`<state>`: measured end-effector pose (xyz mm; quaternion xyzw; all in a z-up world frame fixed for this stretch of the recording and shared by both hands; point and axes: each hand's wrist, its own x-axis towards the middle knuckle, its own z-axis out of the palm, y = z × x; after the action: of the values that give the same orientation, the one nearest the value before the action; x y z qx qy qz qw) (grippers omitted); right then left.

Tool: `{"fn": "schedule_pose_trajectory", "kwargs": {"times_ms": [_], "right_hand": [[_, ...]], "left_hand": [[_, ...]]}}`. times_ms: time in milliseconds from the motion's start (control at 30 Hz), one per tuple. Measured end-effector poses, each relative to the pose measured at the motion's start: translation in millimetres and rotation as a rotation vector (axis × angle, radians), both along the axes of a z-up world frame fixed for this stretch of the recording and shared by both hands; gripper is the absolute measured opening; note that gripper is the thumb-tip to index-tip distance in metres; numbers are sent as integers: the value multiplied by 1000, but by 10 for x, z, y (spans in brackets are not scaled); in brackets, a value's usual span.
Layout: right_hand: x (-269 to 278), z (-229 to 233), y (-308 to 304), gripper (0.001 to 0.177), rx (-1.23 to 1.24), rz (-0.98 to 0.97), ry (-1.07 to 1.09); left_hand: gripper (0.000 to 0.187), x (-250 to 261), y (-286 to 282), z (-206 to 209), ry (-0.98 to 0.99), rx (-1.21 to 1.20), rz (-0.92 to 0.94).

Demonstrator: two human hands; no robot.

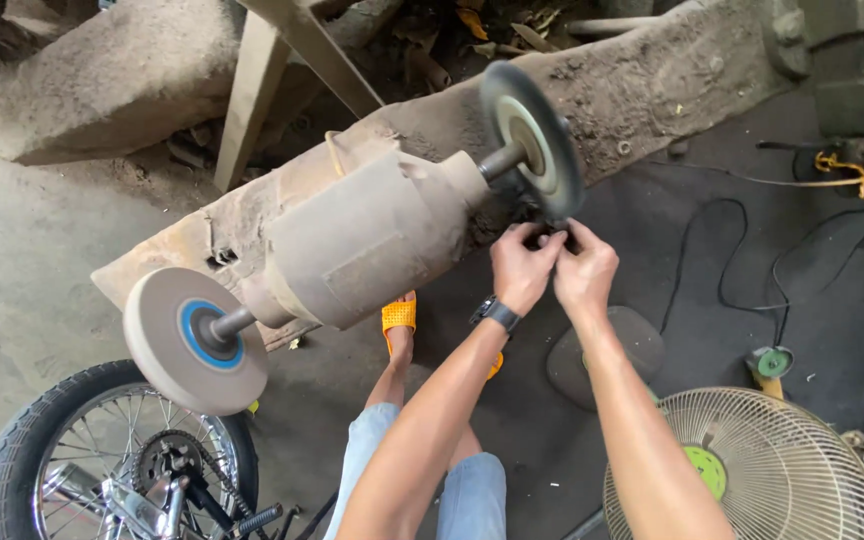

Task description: The person cleans a metal part with a cloth, then uses pliers to remove a small cylindrical component from a larger assembly. They walk to a grinding machine and grind the small component against the spinning wheel. Finally, they use a screwdriver to work on the component before returning to the workbench.

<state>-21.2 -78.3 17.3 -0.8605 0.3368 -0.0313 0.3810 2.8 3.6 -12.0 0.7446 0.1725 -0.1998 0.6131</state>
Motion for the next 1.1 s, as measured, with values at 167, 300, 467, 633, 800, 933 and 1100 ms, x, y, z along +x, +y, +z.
{"fn": "schedule_pose_trajectory", "kwargs": {"times_ms": [167,300,467,633,800,933,1100], "right_hand": [[16,-37,-36,26,-11,-29,21],[17,-6,-35,22,-13,-21,-2],[-15,-4,86,25,24,0,-10],[-152,15,177,29,161,16,-19],[-329,-72,137,34,256,3,-107],[-186,75,75,20,110,-6,-52],[-75,-46,-117,31,31,53,-74]], "left_hand": [[28,38,-65,24,76,-54,46],[27,22,-105,9,74,-88,51],[25,-5,75,126,56,-106,89],[41,-68,279,263,103,-185,90],[39,-147,257,202,117,-177,72],[47,-139,66,80,152,-192,89],[35,-9,-97,-37,141,-135,27]]}}
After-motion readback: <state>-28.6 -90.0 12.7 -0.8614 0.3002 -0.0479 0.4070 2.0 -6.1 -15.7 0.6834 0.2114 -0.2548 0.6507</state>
